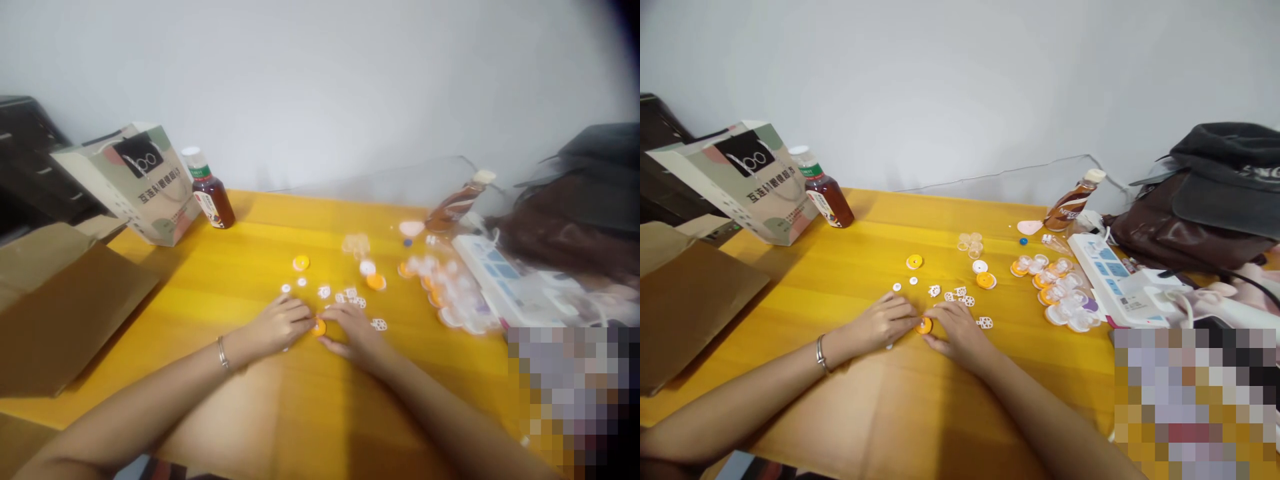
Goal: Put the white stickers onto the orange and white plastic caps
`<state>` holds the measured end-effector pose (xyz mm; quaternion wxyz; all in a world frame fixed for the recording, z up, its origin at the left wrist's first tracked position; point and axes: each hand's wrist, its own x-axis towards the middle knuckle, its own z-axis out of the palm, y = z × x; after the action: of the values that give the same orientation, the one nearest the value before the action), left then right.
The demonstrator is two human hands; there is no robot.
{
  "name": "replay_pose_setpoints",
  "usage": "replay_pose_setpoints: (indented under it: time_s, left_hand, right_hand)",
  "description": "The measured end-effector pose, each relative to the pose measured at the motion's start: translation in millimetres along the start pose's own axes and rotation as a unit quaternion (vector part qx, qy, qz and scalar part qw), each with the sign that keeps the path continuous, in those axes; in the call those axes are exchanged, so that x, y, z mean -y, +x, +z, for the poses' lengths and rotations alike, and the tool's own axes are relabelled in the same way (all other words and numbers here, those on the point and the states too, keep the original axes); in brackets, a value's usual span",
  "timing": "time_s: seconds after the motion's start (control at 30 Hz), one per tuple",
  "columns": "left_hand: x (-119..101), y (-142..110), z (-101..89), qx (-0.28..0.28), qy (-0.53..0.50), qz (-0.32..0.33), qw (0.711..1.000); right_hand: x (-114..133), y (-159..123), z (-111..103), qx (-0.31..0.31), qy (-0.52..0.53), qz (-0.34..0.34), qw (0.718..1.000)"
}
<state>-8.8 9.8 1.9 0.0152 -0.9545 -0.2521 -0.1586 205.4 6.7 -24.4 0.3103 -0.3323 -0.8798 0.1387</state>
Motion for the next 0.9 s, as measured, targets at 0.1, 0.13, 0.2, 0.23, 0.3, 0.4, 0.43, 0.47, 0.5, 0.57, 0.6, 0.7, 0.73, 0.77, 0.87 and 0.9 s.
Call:
replay_pose_setpoints:
  time_s: [0.1,0.13,0.2,0.23,0.3,0.4,0.43,0.47,0.5,0.57,0.6,0.7,0.73,0.77,0.87,0.9]
  left_hand:
    - [1,0,-4.7,0.008,0.001,0.008,1.000]
    - [1,0,-6.1,0.011,0.004,0.012,1.000]
    - [2,0,-8.3,0.014,0.009,0.025,1.000]
    - [3,0,-9.2,0.016,0.009,0.032,0.999]
    - [4,-1,-10.4,0.018,0.009,0.046,0.999]
    - [3,-1,-10.4,0.020,0.014,0.059,0.998]
    - [3,-1,-10.0,0.021,0.015,0.059,0.998]
    - [3,-1,-9.5,0.022,0.016,0.057,0.998]
    - [3,-2,-8.9,0.026,0.015,0.052,0.998]
    - [2,-2,-8.3,0.032,0.002,0.037,0.999]
    - [3,-3,-8.6,0.032,-0.014,0.028,0.999]
    - [6,-4,-13.9,0.014,-0.087,-0.013,0.996]
    - [7,-5,-17.6,0.009,-0.116,-0.029,0.993]
    - [9,-6,-22.2,0.012,-0.146,-0.042,0.988]
    - [14,-7,-37.2,0.055,-0.223,-0.041,0.972]
    - [15,-8,-41.2,0.077,-0.239,-0.030,0.967]
  right_hand:
    - [2,1,-1,-0.001,-0.002,-0.003,1.000]
    - [2,1,-1,-0.002,-0.003,-0.002,1.000]
    - [3,1,-2,-0.001,-0.003,0.000,1.000]
    - [3,2,-2,0.000,-0.002,0.001,1.000]
    - [2,2,-2,-0.001,-0.002,0.004,1.000]
    - [1,1,-1,0.000,-0.001,0.007,1.000]
    - [1,1,-1,0.001,0.001,0.008,1.000]
    - [1,1,-1,0.002,0.003,0.008,1.000]
    - [1,1,-1,0.003,0.004,0.007,1.000]
    - [2,2,-1,0.000,0.002,0.004,1.000]
    - [2,2,-1,-0.001,0.001,0.001,1.000]
    - [3,2,-2,-0.004,-0.004,-0.004,1.000]
    - [2,2,-2,-0.005,-0.006,-0.005,1.000]
    - [2,2,-2,-0.004,-0.009,-0.004,1.000]
    - [-1,1,-1,-0.007,-0.012,-0.001,1.000]
    - [-2,1,-1,-0.007,-0.012,0.000,1.000]
